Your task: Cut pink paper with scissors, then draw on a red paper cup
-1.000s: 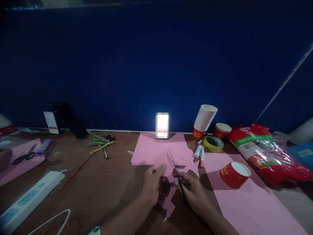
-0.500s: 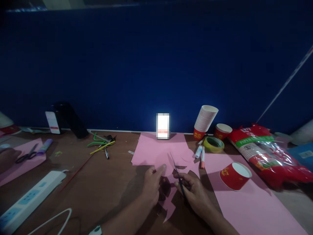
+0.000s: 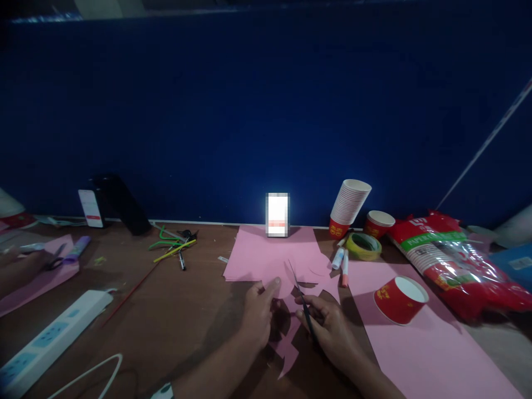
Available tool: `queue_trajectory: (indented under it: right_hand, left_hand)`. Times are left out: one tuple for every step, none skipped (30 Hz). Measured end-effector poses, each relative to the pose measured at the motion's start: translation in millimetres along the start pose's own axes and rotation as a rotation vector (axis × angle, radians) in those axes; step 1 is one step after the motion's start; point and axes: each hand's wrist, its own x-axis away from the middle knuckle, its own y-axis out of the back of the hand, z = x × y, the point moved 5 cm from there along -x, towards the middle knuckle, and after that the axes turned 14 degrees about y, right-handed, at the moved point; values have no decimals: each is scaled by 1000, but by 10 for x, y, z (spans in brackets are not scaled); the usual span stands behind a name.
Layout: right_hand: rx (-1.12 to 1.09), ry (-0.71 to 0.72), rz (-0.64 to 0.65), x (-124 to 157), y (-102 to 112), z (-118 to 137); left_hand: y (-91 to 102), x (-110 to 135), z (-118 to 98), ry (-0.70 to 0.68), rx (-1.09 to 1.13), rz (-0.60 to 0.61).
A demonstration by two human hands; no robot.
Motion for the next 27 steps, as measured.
queue_trajectory:
  right_hand:
    - [11, 1, -6, 2, 6, 11]
    - [18, -1, -14, 3, 11, 20]
    - [17, -4, -17, 4, 13, 24]
    - [8, -9, -14, 4, 8, 23]
    - [-10, -16, -13, 4, 2, 17]
    - [-39, -23, -8, 3, -8, 6]
    - [-73, -30, -6, 2, -19, -9]
    - [-103, -36, -8, 0, -26, -25]
    - [-124, -42, -9, -1, -33, -44]
    - [-139, -45, -11, -3, -37, -63]
    - [-150, -45, -10, -4, -40, -81]
    - [-158, -39, -9, -5, -42, -96]
    - [-164, -30, -10, -6, -41, -108]
    - [-168, -19, -9, -7, -40, -116]
    - [-173, -7, -11, -7, -36, -121]
    - [-175, 1, -15, -6, -31, -122]
    - [-172, 3, -15, -5, -28, -122]
    - [-169, 3, -15, -4, -25, -118]
    - [-168, 4, -15, -4, -22, -111]
    - [-169, 9, -18, -5, -19, -98]
    - [-167, 16, -21, -7, -16, -83]
    - [-163, 23, -25, -10, -12, -68]
    - [-157, 26, -31, -13, -8, -54]
    - [-147, 22, -31, -15, -6, -44]
    - [-137, 17, -29, -16, -5, -36]
    - [-129, 13, -26, -17, -5, -31]
    - [-122, 12, -22, -17, -5, -27]
  left_hand:
    - [1, 8, -4, 4, -5, -9]
    - [4, 15, -5, 13, -15, -21]
    - [10, 22, -4, 20, -25, -35]
    - [17, 26, -3, 20, -32, -47]
    - [23, 25, 0, 18, -38, -52]
    - [28, 21, 7, 16, -43, -50]
    - [32, 12, 17, 16, -49, -44]
    - [35, 1, 31, 19, -58, -36]
    - [38, -10, 43, 20, -70, -31]
    - [41, -20, 51, 18, -86, -27]
    - [44, -25, 54, 11, -102, -29]
    - [47, -26, 49, -1, -112, -35]
    - [48, -22, 43, -9, -119, -43]
    - [48, -15, 36, -10, -124, -51]
    - [46, -5, 29, -7, -124, -57]
    - [42, 5, 22, -2, -118, -60]
    - [37, 16, 16, 4, -110, -59]
    - [31, 25, 10, 6, -103, -56]
    - [26, 32, 5, 8, -96, -51]
    - [22, 35, 3, 9, -87, -47]
    - [21, 36, 3, 11, -80, -46]
    - [21, 33, 4, 11, -75, -45]
    - [23, 29, 6, 9, -69, -47]
    - [26, 25, 7, 6, -62, -50]
    - [29, 20, 11, 7, -59, -53]
    - [32, 16, 14, 7, -58, -57]
    - [33, 13, 17, 11, -61, -58]
